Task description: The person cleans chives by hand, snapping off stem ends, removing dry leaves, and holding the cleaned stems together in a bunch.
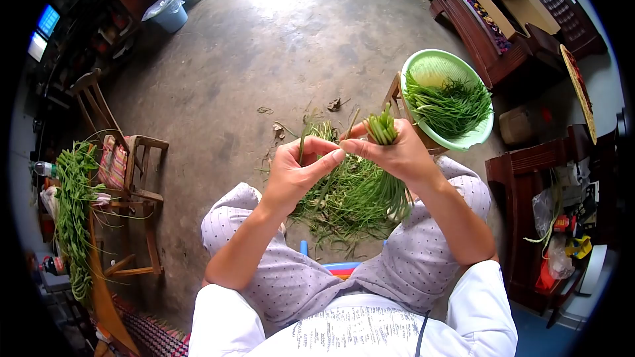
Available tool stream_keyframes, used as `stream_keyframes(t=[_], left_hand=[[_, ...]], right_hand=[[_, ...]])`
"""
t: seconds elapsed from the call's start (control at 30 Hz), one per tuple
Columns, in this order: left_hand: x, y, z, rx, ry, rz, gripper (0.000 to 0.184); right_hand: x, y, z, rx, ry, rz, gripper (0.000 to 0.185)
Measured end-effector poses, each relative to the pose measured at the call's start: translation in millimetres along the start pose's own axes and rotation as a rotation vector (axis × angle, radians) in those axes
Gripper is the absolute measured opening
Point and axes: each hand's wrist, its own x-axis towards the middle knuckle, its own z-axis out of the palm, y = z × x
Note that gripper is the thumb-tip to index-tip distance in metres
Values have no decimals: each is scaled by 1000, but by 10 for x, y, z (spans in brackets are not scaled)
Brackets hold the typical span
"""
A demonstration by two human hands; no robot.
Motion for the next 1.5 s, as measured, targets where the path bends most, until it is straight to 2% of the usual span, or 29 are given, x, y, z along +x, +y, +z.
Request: stream_keyframes(t=[0.17, 0.23, 0.4, 0.47, 0.57, 0.6, 0.67, 0.7, 0.73, 0.8, 0.83, 0.9, 0.97, 1.03, 1.07, 1.13, 1.17, 1.27, 1.33, 1.5], left_hand=[[-3, 8, 8, 10, 23, 57, 10], [-25, 81, 5, -15, 18, -5, 10], [-38, 131, -64, -39, -12, -148, 11], [-43, 131, -83, -49, -33, -215, 11], [-41, 101, -110, -135, -69, -260, 11], [-42, 103, -115, -178, -79, -274, 11], [-47, 106, -110, -221, -91, -286, 12], [-54, 104, -98, -244, -94, -292, 12], [-54, 104, -89, -266, -97, -299, 12], [-48, 100, -71, -276, -107, -287, 13], [-47, 95, -62, -288, -116, -276, 13], [-44, 79, -49, -270, -128, -280, 13], [-45, 87, 0, -251, -142, -285, 13], [-62, 134, 81, -190, -96, -154, 12], [-55, 86, 70, -190, -96, -154, 12], [-30, -9, 46, 21, -86, 52, 11], [-37, -24, 34, 21, -86, 51, 11], [-57, 78, 45, -52, -82, -54, 10], [-60, 110, 28, -216, -101, -247, 12], [-40, 126, -16, -371, -172, -350, 16]], right_hand=[[-31, -23, -26, -149, -36, -67, 19], [-33, -22, -36, -169, -39, -84, 18], [22, 32, -119, -126, 187, -207, 19], [25, -43, -207, -104, 216, -152, 17], [17, -148, -339, 38, 401, -110, 16], [18, -152, -378, 37, 401, -111, 16], [26, -162, -450, -109, 198, -103, 19], [17, -170, -453, -167, 23, 8, 22], [0, -168, -415, -167, 24, 5, 22], [-47, -160, -266, -298, -24, -225, 29], [-67, -167, -218, -298, -23, -224, 29], [-92, -191, -143, -177, -48, 2, 26], [-80, -154, -82, -97, -33, 12, 24], [-65, -110, -61, -20, -24, 27, 19], [-65, -102, -55, -20, -24, 27, 19], [-72, -90, -37, -14, -25, 7, 20], [-71, -82, -34, -14, -25, 7, 20], [-72, -73, -28, -39, -4, -71, 19], [-79, -79, -19, -59, 23, -111, 18], [-83, -63, -10, -137, 44, -200, 16]])
